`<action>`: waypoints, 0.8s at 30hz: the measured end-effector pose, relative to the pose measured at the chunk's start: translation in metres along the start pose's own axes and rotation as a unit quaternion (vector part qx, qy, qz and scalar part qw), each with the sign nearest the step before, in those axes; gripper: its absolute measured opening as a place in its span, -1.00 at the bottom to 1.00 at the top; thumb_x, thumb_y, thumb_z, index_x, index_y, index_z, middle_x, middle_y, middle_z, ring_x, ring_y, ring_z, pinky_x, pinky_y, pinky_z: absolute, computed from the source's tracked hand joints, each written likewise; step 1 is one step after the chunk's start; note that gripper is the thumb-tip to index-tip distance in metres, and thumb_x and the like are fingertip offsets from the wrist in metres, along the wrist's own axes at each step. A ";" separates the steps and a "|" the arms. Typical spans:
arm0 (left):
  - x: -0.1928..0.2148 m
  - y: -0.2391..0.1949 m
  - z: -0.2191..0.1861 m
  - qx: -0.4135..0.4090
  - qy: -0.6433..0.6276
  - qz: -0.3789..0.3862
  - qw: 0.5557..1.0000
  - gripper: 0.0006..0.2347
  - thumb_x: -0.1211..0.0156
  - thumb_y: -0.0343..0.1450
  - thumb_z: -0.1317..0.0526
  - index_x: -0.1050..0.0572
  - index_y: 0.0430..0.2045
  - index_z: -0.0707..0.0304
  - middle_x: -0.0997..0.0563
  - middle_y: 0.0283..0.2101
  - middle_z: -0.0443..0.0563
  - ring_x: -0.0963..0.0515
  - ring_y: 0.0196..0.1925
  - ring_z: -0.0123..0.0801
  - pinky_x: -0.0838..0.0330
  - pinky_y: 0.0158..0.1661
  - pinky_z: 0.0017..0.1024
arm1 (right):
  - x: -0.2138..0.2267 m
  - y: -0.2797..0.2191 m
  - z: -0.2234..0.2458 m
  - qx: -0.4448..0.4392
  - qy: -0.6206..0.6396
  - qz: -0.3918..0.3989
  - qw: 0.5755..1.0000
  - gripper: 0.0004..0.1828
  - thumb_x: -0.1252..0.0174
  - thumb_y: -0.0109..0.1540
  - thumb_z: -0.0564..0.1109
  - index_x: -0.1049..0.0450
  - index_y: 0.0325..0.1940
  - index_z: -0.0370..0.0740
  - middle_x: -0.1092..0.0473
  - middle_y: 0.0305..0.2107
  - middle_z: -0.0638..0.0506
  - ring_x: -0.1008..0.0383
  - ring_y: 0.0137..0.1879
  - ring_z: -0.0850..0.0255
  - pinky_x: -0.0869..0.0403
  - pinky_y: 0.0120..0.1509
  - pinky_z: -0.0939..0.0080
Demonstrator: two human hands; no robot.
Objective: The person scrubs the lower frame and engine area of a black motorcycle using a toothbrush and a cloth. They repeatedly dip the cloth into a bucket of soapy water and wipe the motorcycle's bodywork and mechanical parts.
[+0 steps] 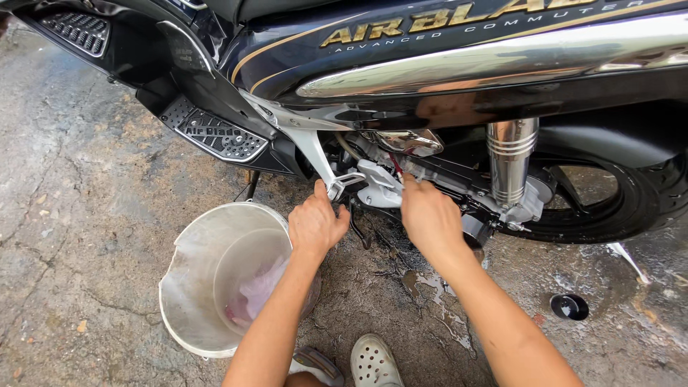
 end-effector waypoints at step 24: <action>-0.010 0.005 0.003 0.002 -0.046 0.020 0.999 -0.35 -0.10 0.30 -0.05 -0.26 0.24 0.38 -0.66 -0.26 0.25 -0.71 -0.22 0.18 -0.61 -0.16 0.01 | -0.024 0.007 0.014 0.201 -0.278 -0.129 0.930 -0.59 -0.02 0.19 -0.19 -0.51 0.11 -0.22 -0.43 -0.50 0.07 -0.52 -0.53 0.20 -0.51 -0.52 0.14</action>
Point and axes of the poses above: each hand's wrist, its own y-axis towards the middle knuckle, its own x-axis out of the back of the hand, z = x × y, the point moved 9 cm from there along y, towards the middle knuckle
